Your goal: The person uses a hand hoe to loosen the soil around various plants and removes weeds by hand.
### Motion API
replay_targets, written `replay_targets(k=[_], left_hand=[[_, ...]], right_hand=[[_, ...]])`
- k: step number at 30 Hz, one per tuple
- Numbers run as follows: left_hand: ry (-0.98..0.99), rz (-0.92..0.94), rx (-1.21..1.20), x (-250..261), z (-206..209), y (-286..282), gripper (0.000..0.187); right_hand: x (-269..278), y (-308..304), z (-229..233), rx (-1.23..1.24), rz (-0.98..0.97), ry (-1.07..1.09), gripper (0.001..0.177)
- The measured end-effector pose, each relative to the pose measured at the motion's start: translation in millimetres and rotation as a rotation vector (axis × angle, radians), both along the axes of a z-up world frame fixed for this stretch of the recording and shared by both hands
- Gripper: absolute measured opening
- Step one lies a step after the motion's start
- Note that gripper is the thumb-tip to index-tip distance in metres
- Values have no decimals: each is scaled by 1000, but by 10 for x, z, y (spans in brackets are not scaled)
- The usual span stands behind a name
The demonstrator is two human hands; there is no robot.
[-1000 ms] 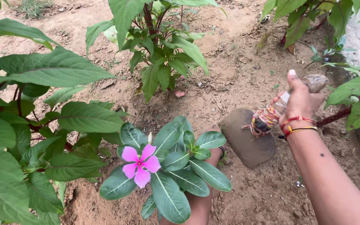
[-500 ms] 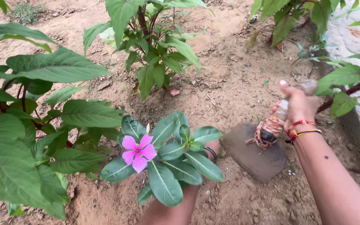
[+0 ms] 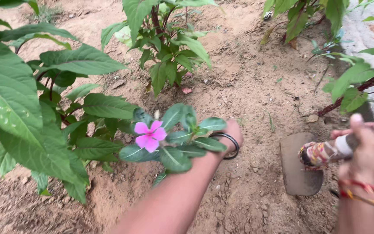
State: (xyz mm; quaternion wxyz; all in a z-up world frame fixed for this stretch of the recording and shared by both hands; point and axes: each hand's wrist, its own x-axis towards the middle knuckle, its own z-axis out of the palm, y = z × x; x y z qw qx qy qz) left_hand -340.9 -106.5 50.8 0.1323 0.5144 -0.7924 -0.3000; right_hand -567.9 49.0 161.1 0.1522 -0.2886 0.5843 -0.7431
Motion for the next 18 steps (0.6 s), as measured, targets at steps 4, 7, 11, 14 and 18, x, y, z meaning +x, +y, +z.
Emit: replay_targets(k=[4,7,11,14,18], left_hand=[[265,174,82,-79,-256,103,39],[312,217,113,-58,-342,166,49],[346,243,300,-199,-277,132,47],[371,206,274,-268,-329,250,45],[364,228,329,-290,-480,311,45]], right_hand=[[-338,404,296,734,203,243,22],[-349,560,295,827,184,356,33],[-309,634,50,538,62,254,21],[-15,822,-58,348,20,132,26],[343,1142,196,491,84,-92,36]])
